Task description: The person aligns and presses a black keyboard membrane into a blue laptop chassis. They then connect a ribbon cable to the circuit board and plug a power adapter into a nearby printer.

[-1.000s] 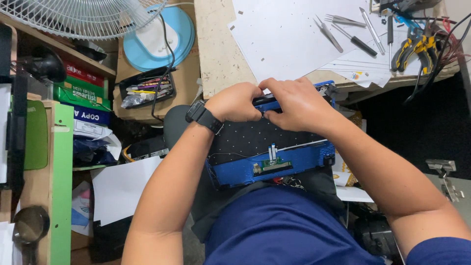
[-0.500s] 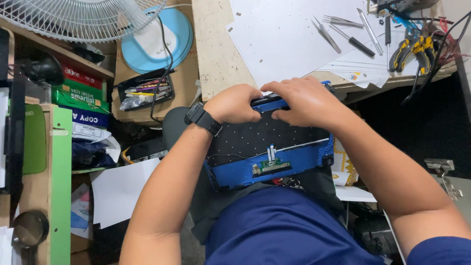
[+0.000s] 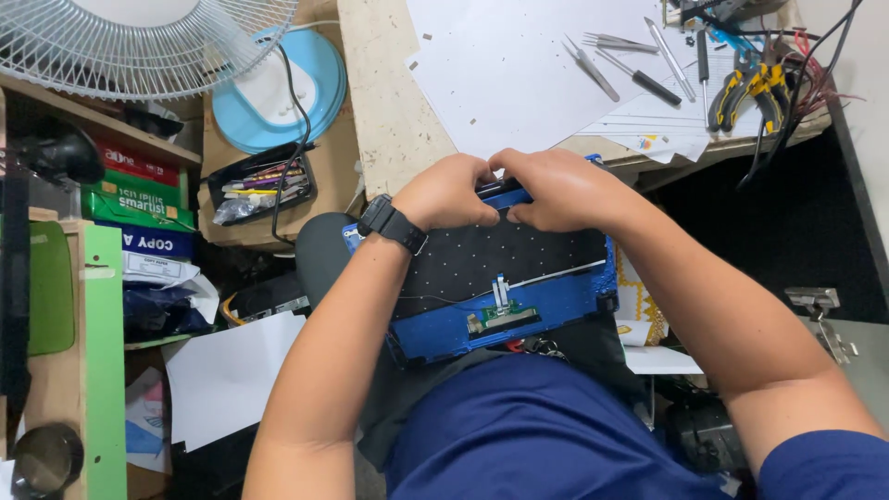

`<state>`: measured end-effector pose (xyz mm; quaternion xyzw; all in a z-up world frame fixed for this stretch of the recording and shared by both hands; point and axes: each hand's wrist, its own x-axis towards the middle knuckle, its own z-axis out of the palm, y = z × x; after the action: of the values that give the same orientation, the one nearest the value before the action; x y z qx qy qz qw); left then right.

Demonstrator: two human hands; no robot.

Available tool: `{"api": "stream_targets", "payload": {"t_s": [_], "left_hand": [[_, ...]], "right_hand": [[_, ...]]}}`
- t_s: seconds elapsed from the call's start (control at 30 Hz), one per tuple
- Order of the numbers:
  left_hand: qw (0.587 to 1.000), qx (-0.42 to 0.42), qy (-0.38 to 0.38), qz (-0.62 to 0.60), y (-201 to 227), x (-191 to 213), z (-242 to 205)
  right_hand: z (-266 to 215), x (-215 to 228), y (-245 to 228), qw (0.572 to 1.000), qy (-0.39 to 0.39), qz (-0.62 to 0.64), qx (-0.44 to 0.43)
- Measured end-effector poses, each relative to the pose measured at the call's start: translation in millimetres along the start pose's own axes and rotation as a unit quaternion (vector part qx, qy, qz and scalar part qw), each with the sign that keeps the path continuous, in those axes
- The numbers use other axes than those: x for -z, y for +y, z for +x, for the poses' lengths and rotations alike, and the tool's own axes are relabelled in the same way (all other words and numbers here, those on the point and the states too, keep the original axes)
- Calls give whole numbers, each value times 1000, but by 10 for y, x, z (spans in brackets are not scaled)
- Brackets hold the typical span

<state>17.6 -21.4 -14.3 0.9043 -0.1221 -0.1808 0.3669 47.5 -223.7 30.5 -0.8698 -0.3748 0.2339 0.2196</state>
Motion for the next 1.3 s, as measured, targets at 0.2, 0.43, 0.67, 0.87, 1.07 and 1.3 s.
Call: {"api": "stream_targets", "payload": {"t_s": [0.2,0.43,0.67,0.87,1.07,1.3], "left_hand": [[1000,18,-8,22,116,-10,6],[1000,16,-14,23,87,-74,79],[1000,26,-10,9,104,-94,78],[999,48,-2,-9,129,-106,80],[998,60,0,-18,168,-86,52],[998,56,-10,-5,171,-12,10]], "right_hand": [[2,81,-47,1000,-23,-2,-15],[-4,86,-71,998,-41,-20,-41],[12,43,-30,998,-39,-2,-46],[26,14,-5,999,-22,9,-43],[36,7,14,999,-9,22,-38],[-91,168,-19,997,-30,-44,-63]]}}
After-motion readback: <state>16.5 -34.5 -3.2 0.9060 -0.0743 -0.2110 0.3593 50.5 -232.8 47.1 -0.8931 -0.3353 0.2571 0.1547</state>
